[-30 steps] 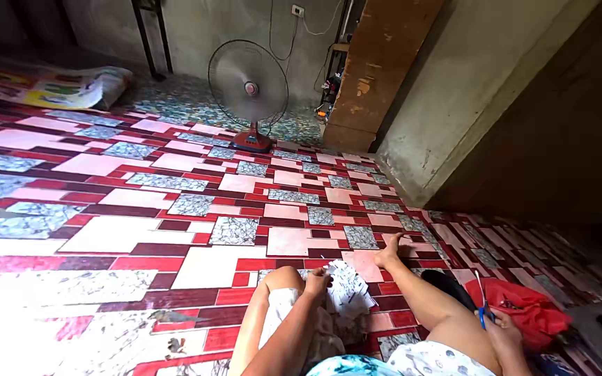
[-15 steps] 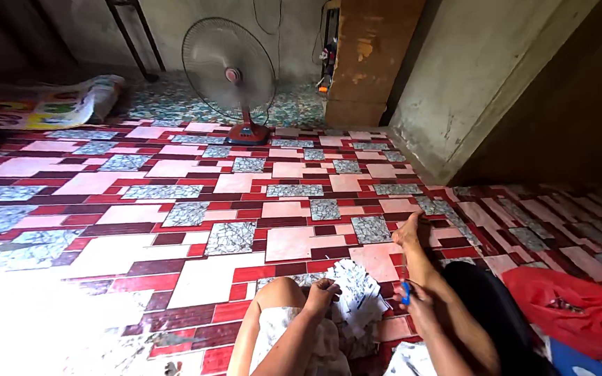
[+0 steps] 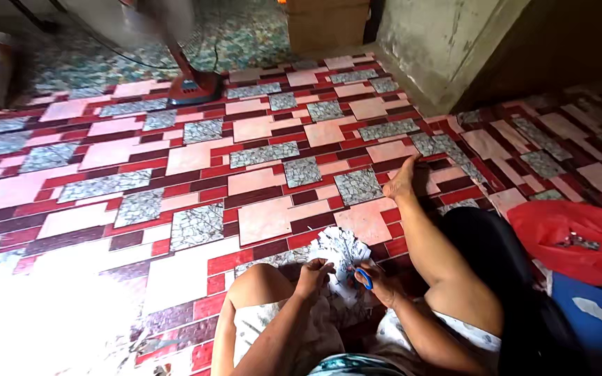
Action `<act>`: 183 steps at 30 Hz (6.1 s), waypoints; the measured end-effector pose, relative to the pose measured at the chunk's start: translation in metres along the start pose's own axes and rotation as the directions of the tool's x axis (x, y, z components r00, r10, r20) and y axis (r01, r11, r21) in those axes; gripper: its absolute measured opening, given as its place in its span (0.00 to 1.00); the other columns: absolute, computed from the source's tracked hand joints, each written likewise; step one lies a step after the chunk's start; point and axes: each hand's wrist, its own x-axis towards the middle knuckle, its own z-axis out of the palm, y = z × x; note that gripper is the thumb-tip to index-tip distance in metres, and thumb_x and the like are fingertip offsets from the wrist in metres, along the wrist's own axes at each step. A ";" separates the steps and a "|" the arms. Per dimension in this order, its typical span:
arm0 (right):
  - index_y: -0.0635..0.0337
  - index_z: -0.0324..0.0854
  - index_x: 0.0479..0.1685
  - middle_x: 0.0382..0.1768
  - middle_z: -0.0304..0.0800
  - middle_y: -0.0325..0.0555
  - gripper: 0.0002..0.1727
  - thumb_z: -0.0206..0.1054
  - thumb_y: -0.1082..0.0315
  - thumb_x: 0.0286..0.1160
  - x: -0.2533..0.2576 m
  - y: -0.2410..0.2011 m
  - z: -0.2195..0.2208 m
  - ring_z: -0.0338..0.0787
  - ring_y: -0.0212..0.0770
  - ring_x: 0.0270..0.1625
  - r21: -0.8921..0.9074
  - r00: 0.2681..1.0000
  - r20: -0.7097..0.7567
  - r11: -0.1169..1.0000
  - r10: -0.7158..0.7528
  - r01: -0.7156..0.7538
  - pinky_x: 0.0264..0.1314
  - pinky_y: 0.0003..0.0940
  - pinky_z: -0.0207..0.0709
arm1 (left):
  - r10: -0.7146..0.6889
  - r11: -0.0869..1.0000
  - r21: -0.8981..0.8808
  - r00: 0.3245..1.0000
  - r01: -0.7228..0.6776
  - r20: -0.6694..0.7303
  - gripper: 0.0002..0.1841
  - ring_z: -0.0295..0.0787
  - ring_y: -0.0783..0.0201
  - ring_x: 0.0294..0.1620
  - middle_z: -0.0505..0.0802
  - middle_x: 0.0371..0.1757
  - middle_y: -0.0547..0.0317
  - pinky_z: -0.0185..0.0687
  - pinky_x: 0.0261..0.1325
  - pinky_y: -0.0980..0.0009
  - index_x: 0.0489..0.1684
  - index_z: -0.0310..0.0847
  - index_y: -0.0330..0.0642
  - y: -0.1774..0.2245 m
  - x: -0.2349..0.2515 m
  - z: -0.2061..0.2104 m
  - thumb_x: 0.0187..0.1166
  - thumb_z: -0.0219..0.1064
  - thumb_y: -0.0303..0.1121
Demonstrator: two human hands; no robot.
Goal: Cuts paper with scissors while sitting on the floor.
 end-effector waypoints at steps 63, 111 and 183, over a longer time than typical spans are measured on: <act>0.66 0.79 0.53 0.33 0.87 0.37 0.17 0.72 0.65 0.73 0.001 0.004 0.007 0.87 0.29 0.33 -0.056 0.991 0.074 0.992 0.114 -0.110 0.40 0.26 0.84 | -0.116 0.961 0.263 0.988 0.085 0.105 0.06 0.72 0.77 0.15 0.89 0.25 0.62 0.66 0.19 0.81 0.47 0.82 0.31 0.019 0.018 -0.012 0.86 0.63 0.27; 0.65 0.82 0.48 0.28 0.87 0.35 0.11 0.72 0.68 0.73 0.002 0.005 0.008 0.86 0.28 0.28 -0.031 0.995 0.051 0.996 0.089 -0.087 0.34 0.23 0.83 | -0.139 0.965 0.241 0.984 0.108 0.115 0.06 0.72 0.77 0.13 0.88 0.24 0.62 0.66 0.18 0.82 0.46 0.81 0.32 0.019 0.020 -0.010 0.87 0.63 0.27; 0.68 0.81 0.53 0.31 0.86 0.37 0.15 0.72 0.66 0.76 0.003 0.007 0.007 0.85 0.27 0.29 -0.097 0.997 0.063 0.995 0.040 -0.034 0.35 0.23 0.82 | -0.098 0.987 0.137 0.988 0.081 0.120 0.03 0.84 0.73 0.21 0.91 0.28 0.59 0.79 0.26 0.79 0.45 0.79 0.32 0.019 0.020 -0.012 0.83 0.66 0.23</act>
